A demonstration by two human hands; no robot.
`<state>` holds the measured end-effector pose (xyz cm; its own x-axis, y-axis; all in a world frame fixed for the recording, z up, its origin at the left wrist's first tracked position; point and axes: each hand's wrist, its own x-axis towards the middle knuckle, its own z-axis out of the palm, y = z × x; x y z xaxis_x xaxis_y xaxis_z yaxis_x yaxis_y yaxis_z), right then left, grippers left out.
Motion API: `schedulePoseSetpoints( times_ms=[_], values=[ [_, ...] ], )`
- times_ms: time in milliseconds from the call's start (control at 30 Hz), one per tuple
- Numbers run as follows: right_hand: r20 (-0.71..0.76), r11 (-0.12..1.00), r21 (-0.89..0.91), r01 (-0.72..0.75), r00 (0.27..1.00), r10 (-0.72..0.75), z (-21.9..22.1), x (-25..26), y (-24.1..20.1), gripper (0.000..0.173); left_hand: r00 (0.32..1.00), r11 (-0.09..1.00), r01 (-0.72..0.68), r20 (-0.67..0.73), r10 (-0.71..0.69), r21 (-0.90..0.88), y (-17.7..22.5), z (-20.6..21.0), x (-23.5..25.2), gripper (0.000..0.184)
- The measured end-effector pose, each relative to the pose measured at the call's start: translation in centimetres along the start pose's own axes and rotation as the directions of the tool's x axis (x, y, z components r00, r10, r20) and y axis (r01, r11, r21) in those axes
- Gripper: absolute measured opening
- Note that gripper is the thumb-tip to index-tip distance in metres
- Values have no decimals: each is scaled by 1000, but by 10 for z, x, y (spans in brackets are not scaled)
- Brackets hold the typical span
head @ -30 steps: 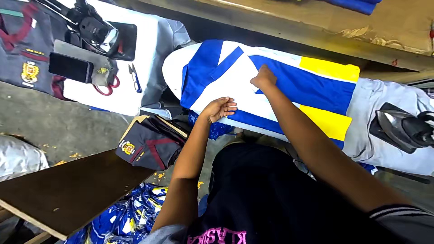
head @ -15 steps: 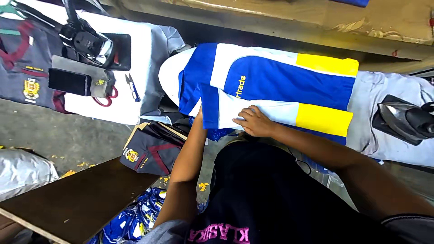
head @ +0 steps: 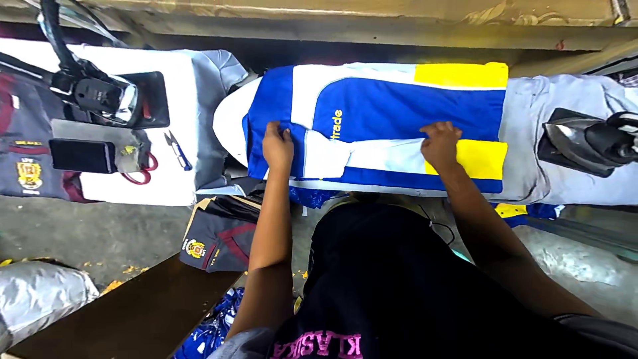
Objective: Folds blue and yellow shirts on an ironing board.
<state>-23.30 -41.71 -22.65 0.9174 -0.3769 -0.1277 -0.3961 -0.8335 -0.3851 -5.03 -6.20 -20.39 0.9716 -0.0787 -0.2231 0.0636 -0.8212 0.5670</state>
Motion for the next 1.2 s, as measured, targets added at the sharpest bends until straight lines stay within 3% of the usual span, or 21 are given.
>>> schedulePoseSetpoints(
  times_ms=[67,167,233,300,400,567,700,900,1067,1200],
  values=[
    [-34,988,-35,-152,988,151,-19,-7,30,34,991,991,-54,-112,68,123,0,10,-9,45],
    [-50,941,-82,-327,945,324,-46,-19,76,35,901,925,-312,-241,361,218,5,21,-34,48],
    [-16,916,-140,-376,926,378,-58,-23,97,33,821,826,-504,-157,549,251,8,35,-52,53],
    [28,907,-200,-370,923,383,-62,-22,112,29,784,751,-600,17,620,275,0,56,-63,64],
    [51,896,-246,-369,918,393,-57,-18,128,27,794,739,-599,109,598,310,-20,82,-59,72],
    [24,878,-237,-415,901,433,-51,-18,133,27,819,758,-558,75,569,337,-22,87,-57,74],
    [-32,917,-176,-359,933,359,-59,-17,129,20,819,753,-558,86,568,349,-19,85,-56,76],
    [186,882,-141,-449,863,469,-69,-6,142,27,832,747,-545,136,538,381,-12,79,-60,78],
    [175,798,118,-591,803,569,-85,17,152,30,860,821,-511,165,483,255,21,39,-44,71],
    [137,741,316,-593,801,582,-79,45,156,39,908,878,-418,86,410,235,39,6,11,59]
  ],
)
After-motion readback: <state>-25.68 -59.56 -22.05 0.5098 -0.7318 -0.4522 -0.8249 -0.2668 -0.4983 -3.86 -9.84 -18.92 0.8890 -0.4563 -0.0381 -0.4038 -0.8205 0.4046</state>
